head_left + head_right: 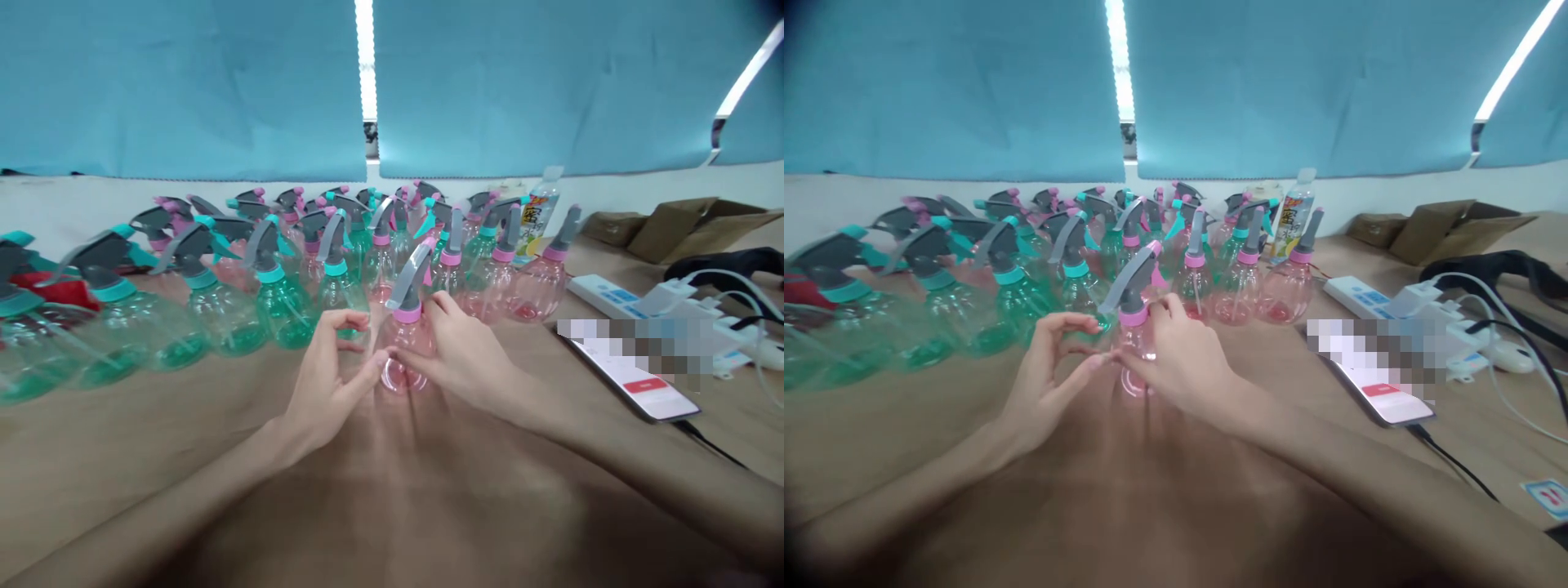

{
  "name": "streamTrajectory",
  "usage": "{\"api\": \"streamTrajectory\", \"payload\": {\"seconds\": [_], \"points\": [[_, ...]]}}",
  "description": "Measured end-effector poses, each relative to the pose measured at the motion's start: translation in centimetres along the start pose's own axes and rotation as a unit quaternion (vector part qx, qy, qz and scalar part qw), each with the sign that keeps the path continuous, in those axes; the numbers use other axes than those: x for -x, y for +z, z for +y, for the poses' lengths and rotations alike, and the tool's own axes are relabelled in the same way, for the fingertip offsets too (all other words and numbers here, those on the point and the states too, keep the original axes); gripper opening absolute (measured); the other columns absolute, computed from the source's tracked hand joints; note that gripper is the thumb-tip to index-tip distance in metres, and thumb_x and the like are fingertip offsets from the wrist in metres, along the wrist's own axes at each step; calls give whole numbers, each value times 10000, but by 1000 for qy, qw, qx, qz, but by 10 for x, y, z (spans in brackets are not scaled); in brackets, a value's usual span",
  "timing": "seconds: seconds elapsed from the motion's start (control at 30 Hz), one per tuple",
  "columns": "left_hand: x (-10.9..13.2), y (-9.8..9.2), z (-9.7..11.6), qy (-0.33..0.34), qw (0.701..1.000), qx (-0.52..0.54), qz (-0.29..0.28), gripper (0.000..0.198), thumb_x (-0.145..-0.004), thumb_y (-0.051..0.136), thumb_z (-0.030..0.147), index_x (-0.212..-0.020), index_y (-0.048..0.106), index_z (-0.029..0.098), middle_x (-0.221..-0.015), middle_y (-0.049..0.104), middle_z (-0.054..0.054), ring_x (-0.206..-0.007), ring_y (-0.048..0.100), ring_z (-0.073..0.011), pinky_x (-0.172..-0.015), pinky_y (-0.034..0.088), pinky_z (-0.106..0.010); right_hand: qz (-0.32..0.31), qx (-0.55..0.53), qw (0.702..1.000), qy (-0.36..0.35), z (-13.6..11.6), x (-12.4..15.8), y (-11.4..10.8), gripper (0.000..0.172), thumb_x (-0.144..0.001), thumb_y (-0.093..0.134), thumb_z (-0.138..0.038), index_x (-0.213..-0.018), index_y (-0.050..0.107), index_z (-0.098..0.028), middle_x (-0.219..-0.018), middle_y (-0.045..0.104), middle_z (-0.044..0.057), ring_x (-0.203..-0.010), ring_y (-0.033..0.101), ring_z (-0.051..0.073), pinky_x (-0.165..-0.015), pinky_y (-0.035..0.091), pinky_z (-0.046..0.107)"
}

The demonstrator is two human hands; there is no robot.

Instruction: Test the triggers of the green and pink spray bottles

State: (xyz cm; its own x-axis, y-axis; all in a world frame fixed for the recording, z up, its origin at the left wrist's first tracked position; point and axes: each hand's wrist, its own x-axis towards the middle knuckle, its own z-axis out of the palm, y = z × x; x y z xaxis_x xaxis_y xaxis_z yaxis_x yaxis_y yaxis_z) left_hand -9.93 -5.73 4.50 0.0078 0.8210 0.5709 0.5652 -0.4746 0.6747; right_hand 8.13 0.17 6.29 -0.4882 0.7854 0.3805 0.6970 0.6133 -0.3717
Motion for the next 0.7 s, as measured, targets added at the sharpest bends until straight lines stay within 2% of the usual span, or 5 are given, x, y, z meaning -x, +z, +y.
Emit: {"api": "streamTrajectory", "payload": {"seconds": [0.13,0.23,0.3,0.5,0.7], "points": [[-13,-9,25,-15,997,-4,-71,494,-816,662,342,-1247,438,248,-1283,524,-81,-1200,521,-264,-991,480,-439,20,-45,997,-51,-12,20,5,522,-837,583,-525,-1211,505,-169,-1204,552,149,-954,632,310,-620,541,413],[-17,-12,42,-56,994,10,-91,495,-806,654,311,-1254,453,248,-1175,591,-63,-1032,609,-231,-877,537,-383,-3,-107,991,-80,-26,31,15,486,-806,621,-572,-1125,561,-211,-1170,570,125,-957,620,287,-701,558,438],[-18,-13,48,-71,993,29,-92,401,-830,623,301,-1204,487,250,-1045,628,-34,-906,635,-198,-784,549,-335,3,-123,988,-89,-35,35,23,565,-770,631,-641,-1126,567,-206,-1145,586,140,-951,614,303,-706,559,465],[-16,-21,44,-72,994,45,-64,152,-785,519,193,-935,527,217,-734,540,28,-642,544,-134,-578,478,-262,5,-191,971,-143,-40,34,41,767,-757,642,-671,-1294,454,-156,-1162,607,167,-1083,574,330,-871,524,508],[-24,-30,24,-58,997,36,-32,197,-727,497,159,-910,541,216,-759,564,23,-651,547,-139,-672,508,-301,-79,-204,960,-177,-5,28,53,851,-799,642,-628,-1427,328,-148,-1353,537,190,-1247,516,312,-1025,445,509]]}}
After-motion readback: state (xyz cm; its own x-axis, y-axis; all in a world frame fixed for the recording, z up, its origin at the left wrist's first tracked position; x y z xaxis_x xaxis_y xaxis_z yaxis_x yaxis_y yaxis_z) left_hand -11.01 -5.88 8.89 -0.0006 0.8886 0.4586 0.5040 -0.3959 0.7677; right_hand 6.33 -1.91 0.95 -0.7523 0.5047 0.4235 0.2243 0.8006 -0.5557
